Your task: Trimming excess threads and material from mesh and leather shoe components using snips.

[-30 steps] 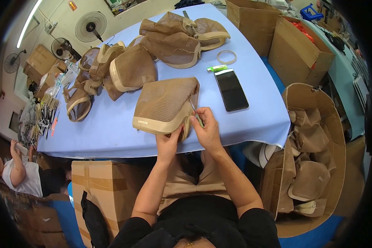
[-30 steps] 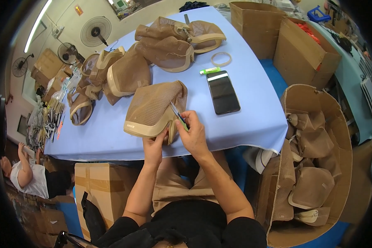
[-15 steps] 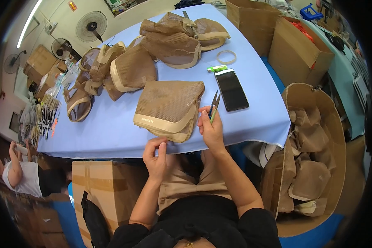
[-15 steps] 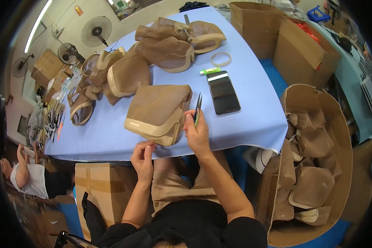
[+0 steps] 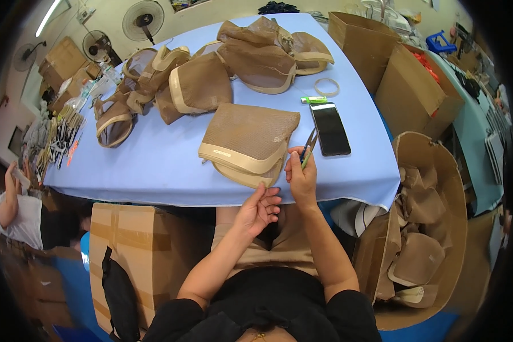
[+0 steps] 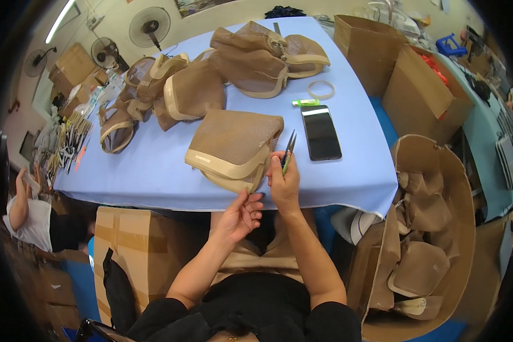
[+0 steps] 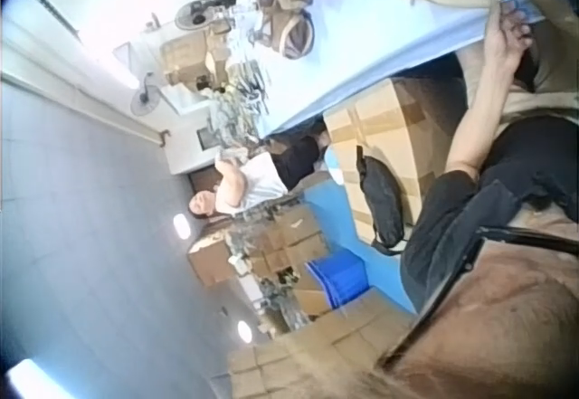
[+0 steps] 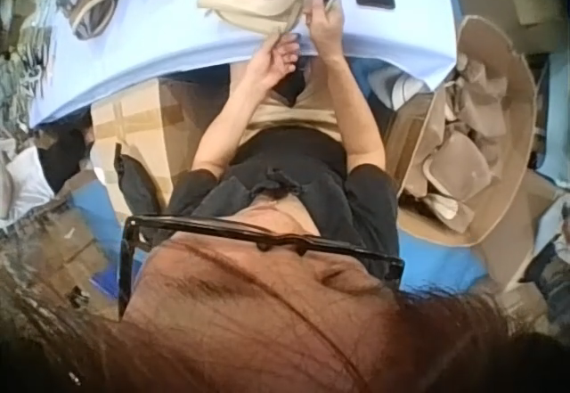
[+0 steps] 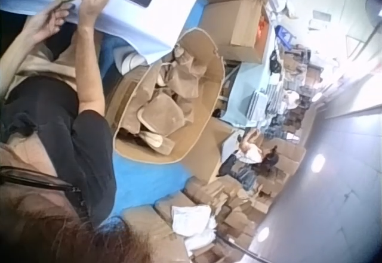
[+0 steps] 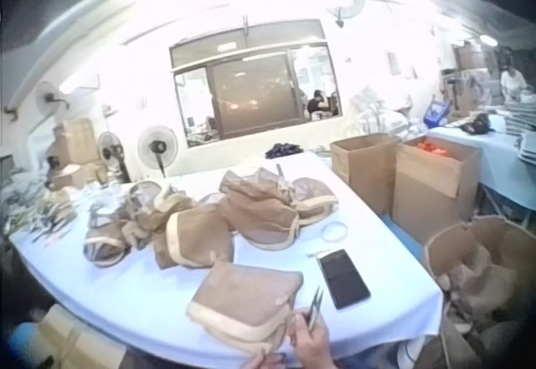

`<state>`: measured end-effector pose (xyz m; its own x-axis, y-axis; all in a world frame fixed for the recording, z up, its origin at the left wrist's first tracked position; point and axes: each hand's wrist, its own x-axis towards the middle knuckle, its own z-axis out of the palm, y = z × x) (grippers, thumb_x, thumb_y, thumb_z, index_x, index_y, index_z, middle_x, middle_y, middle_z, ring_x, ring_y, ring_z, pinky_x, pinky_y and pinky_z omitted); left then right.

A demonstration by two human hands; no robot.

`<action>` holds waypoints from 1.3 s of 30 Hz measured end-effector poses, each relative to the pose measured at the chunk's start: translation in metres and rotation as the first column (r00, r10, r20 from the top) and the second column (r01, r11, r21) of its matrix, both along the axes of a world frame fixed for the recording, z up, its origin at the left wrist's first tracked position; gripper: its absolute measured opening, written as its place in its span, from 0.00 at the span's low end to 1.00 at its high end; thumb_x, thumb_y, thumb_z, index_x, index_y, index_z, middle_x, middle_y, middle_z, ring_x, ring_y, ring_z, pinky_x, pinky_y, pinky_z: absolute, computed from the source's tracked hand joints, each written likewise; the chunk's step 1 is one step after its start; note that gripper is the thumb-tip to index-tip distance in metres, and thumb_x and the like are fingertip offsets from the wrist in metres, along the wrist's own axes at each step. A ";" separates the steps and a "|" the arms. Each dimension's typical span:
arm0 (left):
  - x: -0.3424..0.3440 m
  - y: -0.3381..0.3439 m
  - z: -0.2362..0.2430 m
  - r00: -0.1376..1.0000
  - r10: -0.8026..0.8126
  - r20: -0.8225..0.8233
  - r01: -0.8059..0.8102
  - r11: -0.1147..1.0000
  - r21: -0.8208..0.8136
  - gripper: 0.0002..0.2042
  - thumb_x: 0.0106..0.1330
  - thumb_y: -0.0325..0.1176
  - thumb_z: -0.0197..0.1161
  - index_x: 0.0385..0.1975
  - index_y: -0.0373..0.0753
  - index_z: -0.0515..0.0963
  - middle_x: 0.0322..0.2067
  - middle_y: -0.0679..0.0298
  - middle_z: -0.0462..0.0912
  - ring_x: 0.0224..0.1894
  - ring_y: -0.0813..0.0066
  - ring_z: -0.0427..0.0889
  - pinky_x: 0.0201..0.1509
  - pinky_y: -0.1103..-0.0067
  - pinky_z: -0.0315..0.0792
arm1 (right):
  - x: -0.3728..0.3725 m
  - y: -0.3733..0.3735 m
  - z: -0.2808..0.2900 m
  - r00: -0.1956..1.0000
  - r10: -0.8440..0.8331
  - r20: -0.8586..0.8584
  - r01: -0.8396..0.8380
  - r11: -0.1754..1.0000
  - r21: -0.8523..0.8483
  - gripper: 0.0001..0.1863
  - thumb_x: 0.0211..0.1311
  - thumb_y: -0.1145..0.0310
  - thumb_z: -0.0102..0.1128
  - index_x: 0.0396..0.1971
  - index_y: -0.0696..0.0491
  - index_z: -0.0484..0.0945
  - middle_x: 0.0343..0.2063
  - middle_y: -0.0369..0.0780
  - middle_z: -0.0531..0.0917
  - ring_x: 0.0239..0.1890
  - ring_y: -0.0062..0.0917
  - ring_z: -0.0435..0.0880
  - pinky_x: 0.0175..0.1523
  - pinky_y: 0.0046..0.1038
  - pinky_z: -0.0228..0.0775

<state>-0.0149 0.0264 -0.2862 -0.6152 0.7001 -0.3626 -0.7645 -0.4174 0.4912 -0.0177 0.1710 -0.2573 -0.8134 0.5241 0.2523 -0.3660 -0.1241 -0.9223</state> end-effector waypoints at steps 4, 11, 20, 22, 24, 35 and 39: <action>0.002 -0.003 -0.003 0.994 0.111 -0.007 -0.111 0.994 0.019 0.12 0.62 0.43 0.53 0.28 0.41 0.74 0.22 0.67 0.79 0.24 0.73 0.79 0.26 0.78 0.73 | 0.000 -0.001 0.003 1.000 0.022 -0.006 -0.022 1.000 -0.021 0.08 0.63 0.67 0.43 0.33 0.56 0.68 0.15 0.32 0.68 0.14 0.11 0.63 0.18 0.14 0.54; 0.020 -0.028 -0.026 0.978 0.208 -0.003 -0.208 0.975 -0.075 0.10 0.61 0.43 0.54 0.24 0.44 0.72 0.20 0.68 0.78 0.25 0.74 0.78 0.28 0.78 0.72 | -0.003 0.001 0.001 1.000 0.019 -0.009 -0.020 1.000 -0.003 0.08 0.64 0.67 0.43 0.33 0.56 0.67 0.15 0.32 0.68 0.14 0.10 0.62 0.17 0.13 0.54; 0.047 -0.025 -0.084 0.990 0.143 0.018 -0.119 0.883 -0.454 0.09 0.59 0.40 0.58 0.35 0.45 0.73 0.31 0.67 0.77 0.38 0.73 0.75 0.42 0.71 0.69 | -0.001 0.000 0.002 1.000 0.022 -0.012 -0.022 1.000 0.017 0.08 0.63 0.67 0.42 0.34 0.56 0.66 0.15 0.32 0.68 0.13 0.11 0.62 0.17 0.13 0.54; 0.052 -0.020 -0.074 0.997 0.080 0.009 -0.064 0.851 -0.521 0.16 0.57 0.38 0.60 0.46 0.50 0.70 0.44 0.68 0.72 0.51 0.72 0.66 0.55 0.63 0.56 | 0.000 -0.001 0.001 1.000 0.024 0.000 -0.024 1.000 0.016 0.08 0.63 0.67 0.42 0.34 0.56 0.66 0.15 0.32 0.68 0.13 0.11 0.63 0.17 0.13 0.54; 0.054 -0.011 -0.059 0.997 0.077 -0.003 -0.068 0.861 -0.504 0.17 0.57 0.40 0.60 0.46 0.49 0.70 0.44 0.68 0.73 0.51 0.71 0.66 0.56 0.62 0.54 | 0.000 -0.001 0.001 1.000 0.022 0.002 -0.022 0.999 0.030 0.08 0.63 0.67 0.42 0.34 0.56 0.66 0.15 0.32 0.68 0.13 0.11 0.63 0.17 0.13 0.54; 0.020 0.008 0.005 0.999 -0.054 0.001 0.054 0.999 -0.002 0.30 0.59 0.62 0.41 0.44 0.39 0.69 0.41 0.59 0.75 0.44 0.67 0.74 0.47 0.72 0.66 | 0.006 -0.012 0.017 0.999 -0.035 -0.016 0.036 0.997 0.069 0.06 0.63 0.67 0.46 0.32 0.54 0.68 0.15 0.30 0.66 0.14 0.10 0.61 0.17 0.13 0.52; 0.011 0.000 0.010 0.999 -0.020 -0.045 0.023 0.997 0.069 0.28 0.62 0.59 0.38 0.44 0.38 0.68 0.36 0.60 0.77 0.39 0.68 0.77 0.42 0.73 0.70 | 0.005 -0.038 0.060 0.992 -0.005 -0.127 0.061 0.893 0.446 0.10 0.52 0.70 0.60 0.31 0.55 0.69 0.19 0.31 0.69 0.19 0.14 0.67 0.21 0.18 0.59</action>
<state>-0.0036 0.0263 -0.2757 -0.6139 0.7358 -0.2859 -0.7521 -0.4352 0.4949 -0.0124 0.1328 -0.1969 -0.7465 0.3580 0.5608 -0.4734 0.3065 -0.8258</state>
